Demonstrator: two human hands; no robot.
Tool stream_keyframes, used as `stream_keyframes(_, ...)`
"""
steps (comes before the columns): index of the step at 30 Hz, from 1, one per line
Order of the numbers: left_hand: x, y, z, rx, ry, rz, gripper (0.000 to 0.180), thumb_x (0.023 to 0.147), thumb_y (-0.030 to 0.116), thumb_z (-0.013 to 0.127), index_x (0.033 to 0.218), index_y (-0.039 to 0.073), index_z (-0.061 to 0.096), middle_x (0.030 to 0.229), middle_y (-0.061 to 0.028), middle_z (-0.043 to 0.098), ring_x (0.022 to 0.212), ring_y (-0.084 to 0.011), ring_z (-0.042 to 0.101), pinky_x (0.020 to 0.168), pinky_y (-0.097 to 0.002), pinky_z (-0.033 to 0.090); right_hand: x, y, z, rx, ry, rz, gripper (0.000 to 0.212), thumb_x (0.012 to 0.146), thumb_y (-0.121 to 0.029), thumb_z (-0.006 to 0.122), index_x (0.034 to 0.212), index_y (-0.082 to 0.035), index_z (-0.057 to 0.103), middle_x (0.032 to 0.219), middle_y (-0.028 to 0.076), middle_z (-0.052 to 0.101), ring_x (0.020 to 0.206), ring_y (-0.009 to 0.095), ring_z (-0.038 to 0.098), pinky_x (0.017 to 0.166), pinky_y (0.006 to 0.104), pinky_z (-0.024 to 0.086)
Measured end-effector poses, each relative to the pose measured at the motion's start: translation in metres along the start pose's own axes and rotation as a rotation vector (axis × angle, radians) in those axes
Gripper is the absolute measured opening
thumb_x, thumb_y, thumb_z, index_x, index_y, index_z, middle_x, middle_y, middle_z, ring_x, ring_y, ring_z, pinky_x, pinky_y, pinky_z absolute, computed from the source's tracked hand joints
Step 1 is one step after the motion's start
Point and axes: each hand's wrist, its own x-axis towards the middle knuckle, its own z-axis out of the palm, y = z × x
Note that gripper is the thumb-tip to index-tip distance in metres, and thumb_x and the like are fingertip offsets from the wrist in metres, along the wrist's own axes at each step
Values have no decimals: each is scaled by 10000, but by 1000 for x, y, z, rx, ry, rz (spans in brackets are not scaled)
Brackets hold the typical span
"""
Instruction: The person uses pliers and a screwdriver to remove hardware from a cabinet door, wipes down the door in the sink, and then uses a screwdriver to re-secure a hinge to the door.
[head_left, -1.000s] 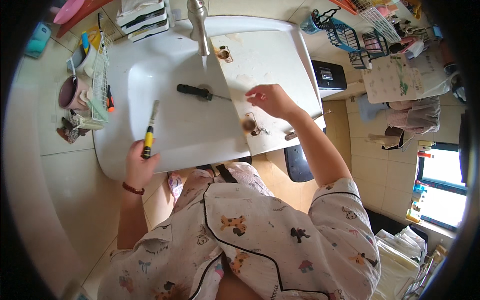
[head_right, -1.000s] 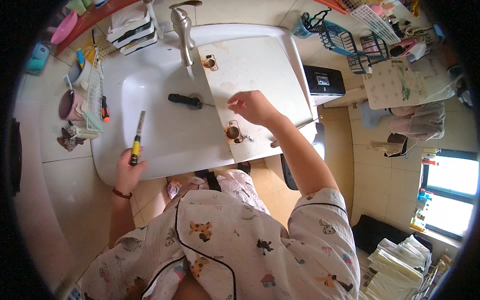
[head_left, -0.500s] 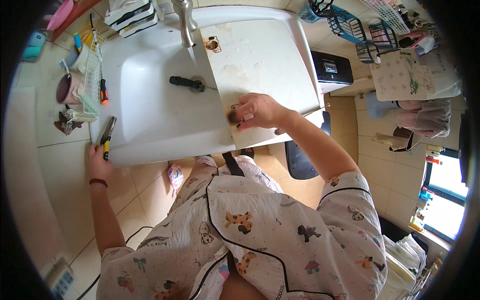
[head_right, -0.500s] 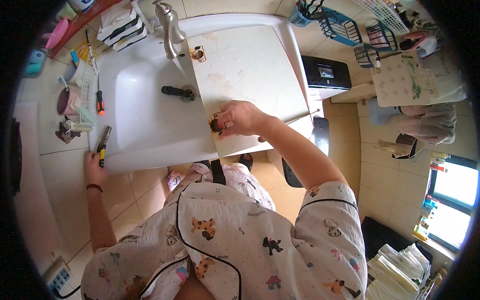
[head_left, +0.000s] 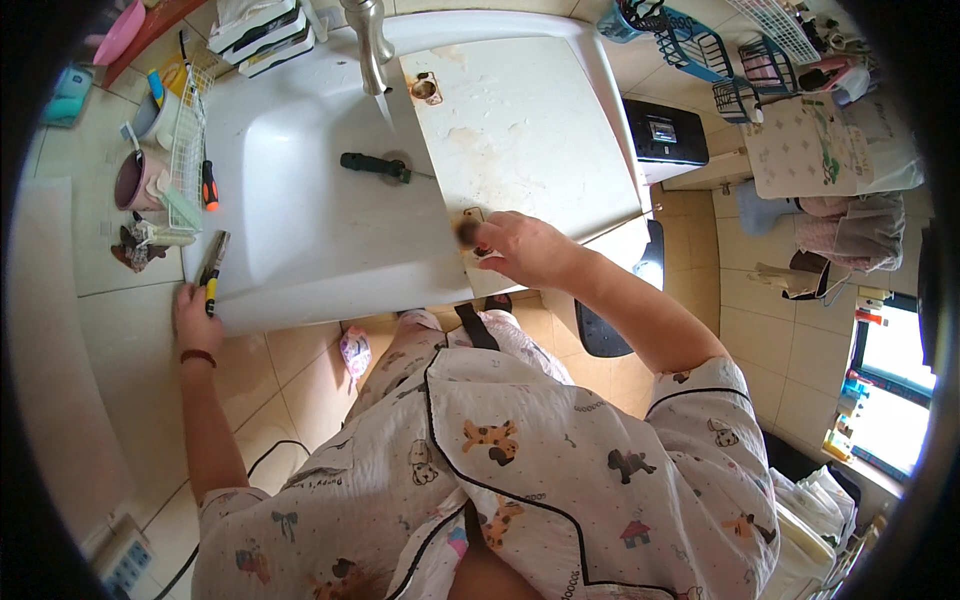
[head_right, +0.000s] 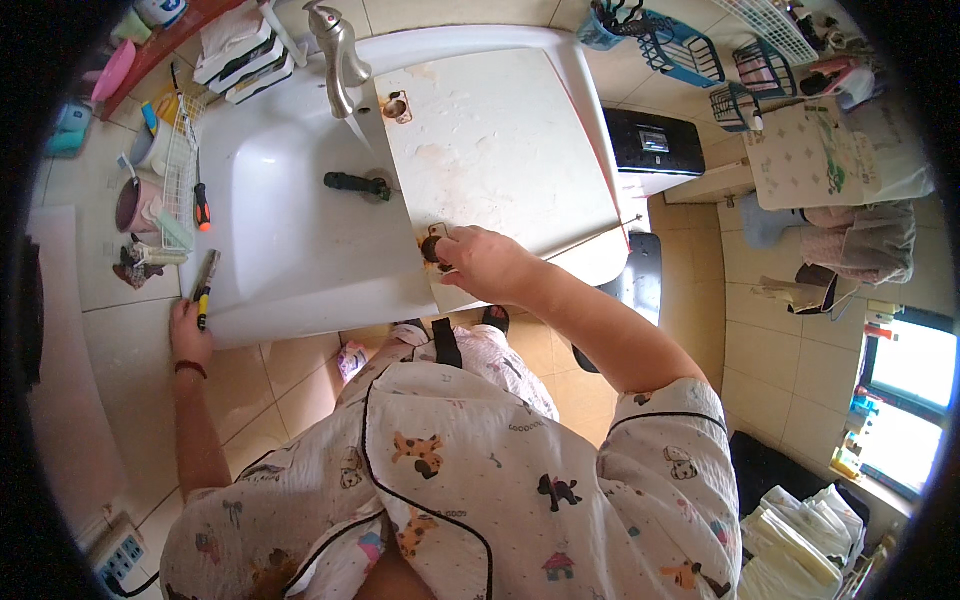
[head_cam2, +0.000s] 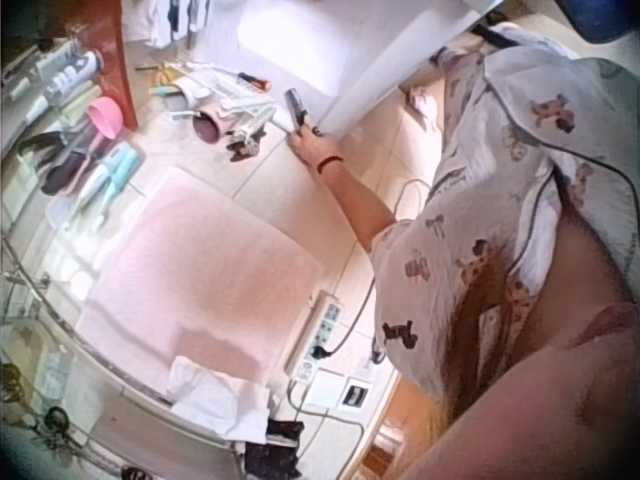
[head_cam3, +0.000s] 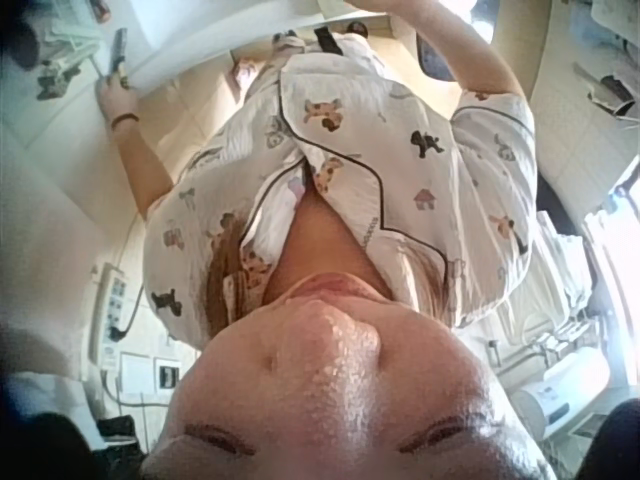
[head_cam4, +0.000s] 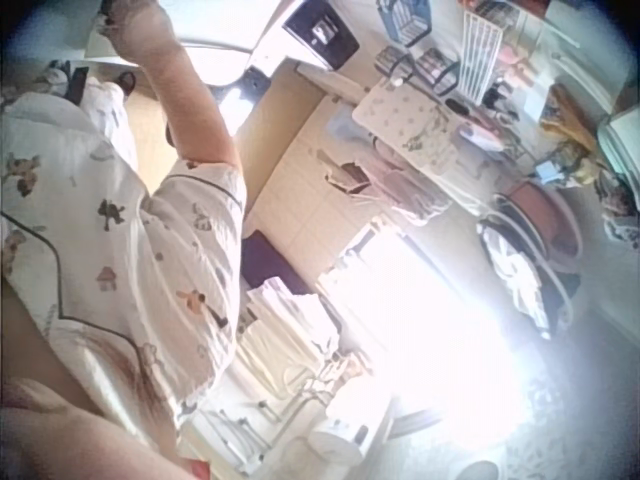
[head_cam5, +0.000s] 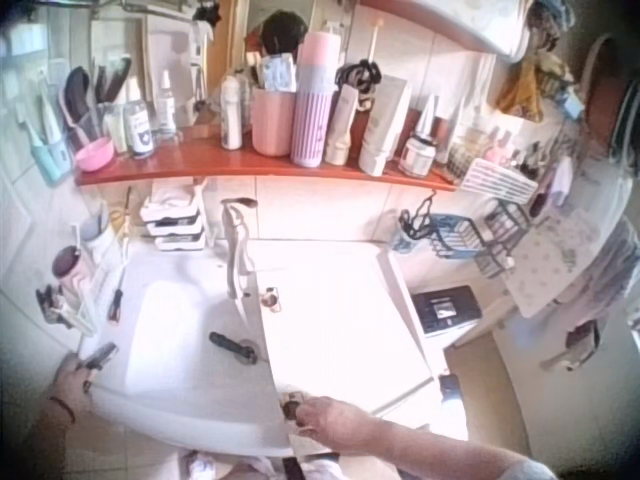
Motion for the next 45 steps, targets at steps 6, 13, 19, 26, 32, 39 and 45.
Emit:
stream_keyframes(6,-14,25,9,-175,114,155,440,632,-45,569,1071,-14,551,1211,-194,470,1109,-355,455,943,-379,387,1,0,1,45,3,64,195,745,-159,671,846,-26,570,839,107,535,830,287,552,720,373,464)
stream_keyframes(13,-1,10,20,-101,156,5,390,652,-46,527,1040,-28,564,1177,-206,490,1087,-349,469,938,-385,390,0,7,-1,111,-1,37,140,748,-113,663,817,-20,586,809,106,552,808,279,563,716,351,472)
stream_keyframes(19,6,-5,8,38,81,-47,351,669,-37,525,1017,-31,566,1104,-190,508,1026,-351,488,899,-386,404,-6,17,-11,394,-18,100,131,739,-68,670,846,-4,633,812,100,587,729,208,599,651,291,499)
stream_keyframes(26,14,-10,6,26,125,23,283,692,-9,529,969,-35,580,1067,-183,508,990,-353,494,880,-395,408,4,14,-3,214,19,41,113,754,-123,670,816,-32,644,783,89,592,695,223,590,642,307,488)
stream_keyframes(32,17,1,0,-80,13,-109,280,714,74,550,970,-37,576,1056,-200,516,1002,-354,492,892,-409,398,5,12,1,126,54,98,168,771,-227,641,832,-70,636,747,102,590,735,272,579,670,356,467)
stream_keyframes(39,13,-5,4,27,21,-44,335,753,195,569,1007,-23,582,1144,-220,500,1071,-365,466,928,-411,378,18,16,-36,277,113,371,226,832,-53,567,1055,-47,601,813,97,643,719,146,610,712,260,503)
stream_keyframes(45,12,42,-14,146,284,133,324,803,269,602,961,-14,610,1133,-195,537,1047,-330,505,892,-392,412,17,44,-20,-94,410,-9,304,812,-63,588,1116,-80,586,926,95,635,828,170,616,763,265,495)
